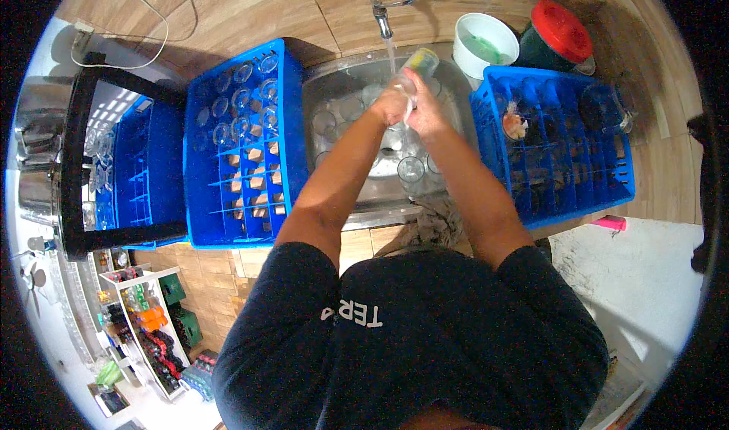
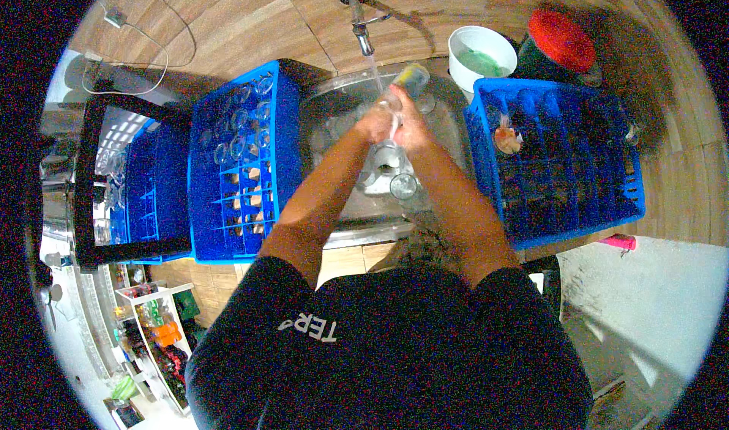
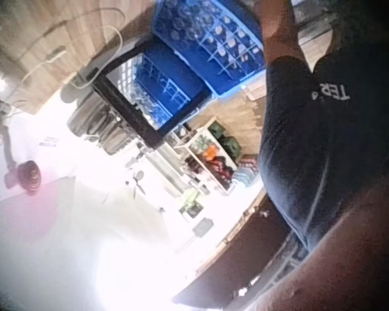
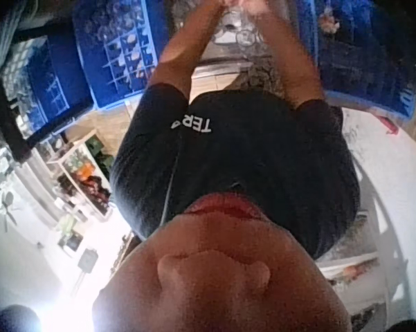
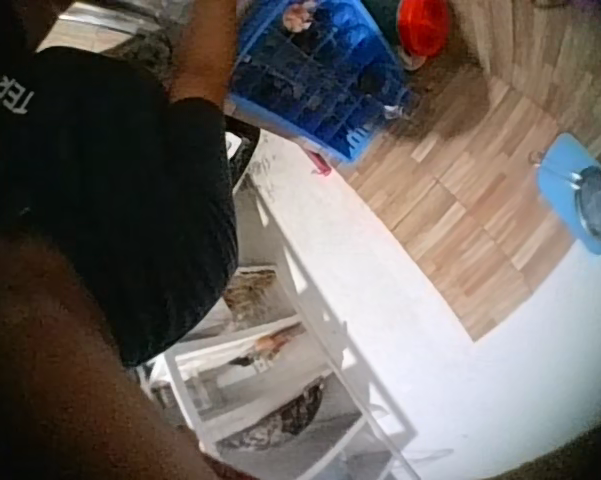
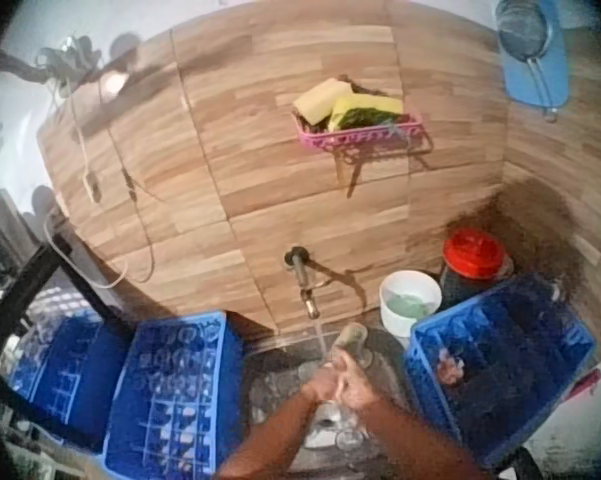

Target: The person washes multiple drinking glasses in a sink using a yellow sponge and running water, then rinses and places them into a blue plastic crate. The person also handles a small metal strainer and a white container, placing them into a blue crate.

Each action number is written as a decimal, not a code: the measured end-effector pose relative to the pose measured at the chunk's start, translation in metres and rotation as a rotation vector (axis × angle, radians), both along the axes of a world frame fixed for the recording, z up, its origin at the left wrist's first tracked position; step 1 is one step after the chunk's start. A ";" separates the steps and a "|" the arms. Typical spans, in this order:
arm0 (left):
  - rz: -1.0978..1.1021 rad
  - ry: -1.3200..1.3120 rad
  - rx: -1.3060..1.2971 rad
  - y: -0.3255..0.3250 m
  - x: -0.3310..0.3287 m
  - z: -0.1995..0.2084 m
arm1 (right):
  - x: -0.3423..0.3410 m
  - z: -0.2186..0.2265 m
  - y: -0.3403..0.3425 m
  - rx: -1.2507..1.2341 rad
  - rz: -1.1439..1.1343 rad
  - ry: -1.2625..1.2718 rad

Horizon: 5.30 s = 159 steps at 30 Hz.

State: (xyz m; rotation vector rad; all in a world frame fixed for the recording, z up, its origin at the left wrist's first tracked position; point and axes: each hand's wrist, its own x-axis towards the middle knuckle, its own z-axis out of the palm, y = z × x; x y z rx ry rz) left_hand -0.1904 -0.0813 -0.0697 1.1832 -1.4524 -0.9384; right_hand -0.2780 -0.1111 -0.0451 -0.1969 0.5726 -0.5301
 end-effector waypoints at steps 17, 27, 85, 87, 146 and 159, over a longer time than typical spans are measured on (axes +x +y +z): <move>0.659 -0.199 0.267 0.011 0.030 0.049 | -0.009 0.007 -0.009 -0.198 -0.060 -0.291; 0.737 -0.752 -0.264 0.038 -0.093 0.096 | -0.014 0.006 -0.009 -0.577 -0.317 -0.143; -0.044 -1.293 0.198 -0.259 -0.115 -0.015 | 0.002 -0.184 -0.070 0.391 -0.461 -0.137; 0.018 -1.120 0.286 -0.269 -0.120 -0.022 | 0.004 -0.185 -0.070 0.328 -0.447 -0.191; 0.282 1.278 0.230 0.039 0.009 -0.013 | 0.034 -0.018 0.000 -0.138 0.100 0.107; 0.732 -0.154 -0.131 0.030 0.006 0.049 | -0.003 -0.001 -0.018 -0.247 0.265 -0.254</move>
